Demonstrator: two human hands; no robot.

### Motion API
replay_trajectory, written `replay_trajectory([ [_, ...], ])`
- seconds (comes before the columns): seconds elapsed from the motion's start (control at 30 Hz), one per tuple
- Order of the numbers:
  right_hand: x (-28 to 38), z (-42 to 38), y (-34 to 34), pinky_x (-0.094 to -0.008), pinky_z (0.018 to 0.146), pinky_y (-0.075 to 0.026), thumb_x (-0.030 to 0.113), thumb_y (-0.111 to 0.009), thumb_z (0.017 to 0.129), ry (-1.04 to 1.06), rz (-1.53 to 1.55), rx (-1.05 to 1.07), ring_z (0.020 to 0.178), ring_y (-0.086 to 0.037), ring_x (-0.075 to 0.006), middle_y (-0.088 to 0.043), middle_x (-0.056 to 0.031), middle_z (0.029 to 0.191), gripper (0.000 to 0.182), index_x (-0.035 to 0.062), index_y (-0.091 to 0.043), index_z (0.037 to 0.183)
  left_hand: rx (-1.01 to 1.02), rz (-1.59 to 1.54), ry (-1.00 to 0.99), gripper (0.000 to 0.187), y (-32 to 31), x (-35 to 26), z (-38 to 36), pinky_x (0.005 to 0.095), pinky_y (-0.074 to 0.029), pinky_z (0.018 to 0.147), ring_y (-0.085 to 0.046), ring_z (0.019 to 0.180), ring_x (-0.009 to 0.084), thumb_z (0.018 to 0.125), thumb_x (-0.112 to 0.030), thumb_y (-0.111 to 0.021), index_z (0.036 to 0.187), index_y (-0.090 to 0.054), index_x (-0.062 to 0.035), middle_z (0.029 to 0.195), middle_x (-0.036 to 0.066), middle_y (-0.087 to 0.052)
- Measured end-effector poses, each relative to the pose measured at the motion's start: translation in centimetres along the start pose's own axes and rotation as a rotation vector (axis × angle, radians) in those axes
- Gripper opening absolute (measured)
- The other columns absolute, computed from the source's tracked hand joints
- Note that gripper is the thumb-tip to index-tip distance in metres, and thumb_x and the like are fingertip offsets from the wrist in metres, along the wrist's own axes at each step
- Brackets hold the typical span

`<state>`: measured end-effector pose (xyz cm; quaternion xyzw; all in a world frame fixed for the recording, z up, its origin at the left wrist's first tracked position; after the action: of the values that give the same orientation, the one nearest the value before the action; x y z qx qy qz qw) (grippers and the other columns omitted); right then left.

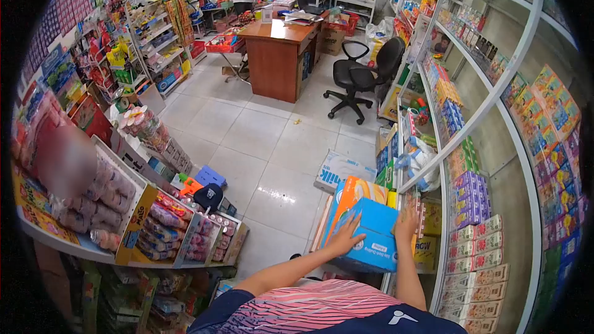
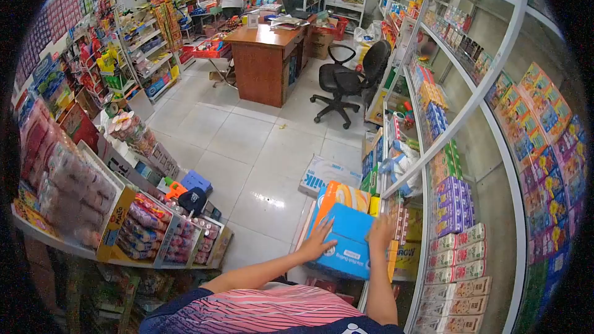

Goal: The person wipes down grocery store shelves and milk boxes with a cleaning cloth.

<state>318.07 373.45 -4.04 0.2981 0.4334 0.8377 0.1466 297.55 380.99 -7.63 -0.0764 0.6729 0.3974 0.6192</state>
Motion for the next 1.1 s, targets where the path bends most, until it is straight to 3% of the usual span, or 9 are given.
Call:
replay_trajectory([
  [0.2,11.4,-1.0,-3.1,-0.0377,0.093,-0.035,0.011,-0.057,0.073,0.353,0.363,0.25,0.107,-0.045,-0.0321,-0.052,-0.0168,0.11,0.03,0.0007,-0.056,0.101,-0.048,-0.129,0.107,0.072,-0.4,0.1,-0.2,0.0369,-0.027,0.098,-0.034,0.119,0.0366,0.082,-0.032,-0.053,0.136,-0.012,-0.0079,0.129,0.025,-0.033],
  [0.33,8.9,-0.5,-3.6,-0.0374,0.095,-0.033,0.01,-0.056,0.074,0.332,0.365,0.221,0.11,-0.043,-0.0326,-0.05,-0.017,0.114,0.03,0.001,-0.055,0.103,-0.126,-0.096,0.181,0.074,-1.5,0.2,-0.3,0.039,-0.027,0.099,-0.032,0.121,0.0349,0.082,-0.038,-0.051,0.135,-0.013,-0.0045,0.132,0.024,-0.03],
  [0.5,-0.1,1.1,0.9,-0.0388,0.093,-0.034,0.011,-0.055,0.075,-0.041,0.134,0.292,0.109,-0.044,-0.0335,-0.051,-0.0179,0.113,0.032,0.0016,-0.053,0.106,-0.113,-0.034,0.261,0.071,0.0,-2.8,-1.2,0.0427,-0.036,0.09,-0.042,0.113,0.0354,0.081,-0.039,-0.051,0.133,-0.019,-0.0033,0.125,0.022,-0.041],
  [0.57,-4.4,0.8,-0.4,-0.04,0.093,-0.033,0.014,-0.049,0.078,-0.09,0.034,-0.013,0.11,-0.042,-0.0318,-0.049,-0.0172,0.113,0.03,-0.0004,-0.053,0.104,-0.104,0.023,0.338,0.067,0.7,-4.0,-1.4,0.0442,-0.038,0.086,-0.047,0.108,0.0361,0.081,-0.039,-0.051,0.13,-0.025,-0.0023,0.122,0.021,-0.045],
  [0.63,-3.6,0.7,-0.4,-0.0406,0.095,-0.031,0.015,-0.05,0.079,-0.159,0.042,-0.04,0.111,-0.041,-0.0305,-0.05,-0.0158,0.113,0.031,0.0005,-0.052,0.106,-0.127,0.07,0.34,0.066,0.3,-3.7,-1.2,0.0443,-0.039,0.084,-0.05,0.103,0.0365,0.08,-0.04,-0.051,0.128,-0.028,-0.0021,0.118,0.021,-0.048],
  [0.83,5.2,0.8,-3.9,-0.042,0.081,-0.04,0.011,-0.05,0.073,0.172,0.106,0.038,0.088,-0.051,-0.0331,-0.056,-0.0186,0.087,0.015,0.0003,-0.055,0.082,-0.184,0.166,0.349,0.058,-0.2,-2.8,-1.1,0.044,-0.042,0.079,-0.054,0.095,0.0361,0.08,-0.043,-0.049,0.124,-0.035,-0.0084,0.105,0.021,-0.055],
  [0.93,9.7,-0.1,-9.5,-0.0407,0.085,-0.039,0.012,-0.053,0.072,0.251,0.12,0.409,0.096,-0.049,-0.0352,-0.054,-0.0209,0.1,0.027,-0.0007,-0.057,0.096,-0.148,0.152,0.304,0.059,-0.8,-0.8,-0.6,0.0462,-0.043,0.074,-0.056,0.089,0.0375,0.078,-0.043,-0.051,0.122,-0.036,-0.0071,0.1,0.023,-0.056],
  [1.03,11.5,-1.6,-5.3,-0.0398,0.087,-0.038,0.011,-0.054,0.073,0.506,0.337,0.102,0.099,-0.049,-0.0342,-0.054,-0.0206,0.103,0.029,-0.0006,-0.056,0.099,-0.203,0.144,0.263,0.057,-0.2,-2.4,-1.3,0.0463,-0.044,0.072,-0.057,0.086,0.0377,0.077,-0.044,-0.05,0.12,-0.038,-0.0079,0.097,0.023,-0.058],
  [1.1,10.1,-1.1,-4.4,-0.0392,0.089,-0.037,0.009,-0.055,0.072,0.407,0.424,0.105,0.101,-0.048,-0.0342,-0.054,-0.0197,0.104,0.031,0.0,-0.056,0.101,-0.117,0.185,0.407,0.058,0.7,-3.4,-1.0,0.044,-0.042,0.079,-0.054,0.094,0.0373,0.079,-0.044,-0.049,0.121,-0.037,-0.0058,0.103,0.024,-0.055],
])
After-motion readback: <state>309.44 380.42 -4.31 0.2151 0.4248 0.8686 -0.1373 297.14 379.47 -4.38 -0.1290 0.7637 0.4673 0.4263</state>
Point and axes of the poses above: each hand's wrist, its own z-axis towards the middle knuckle, its own y-axis out of the back of the hand, x = y × z, the point moved 2 cm from there along z, towards the middle knuckle
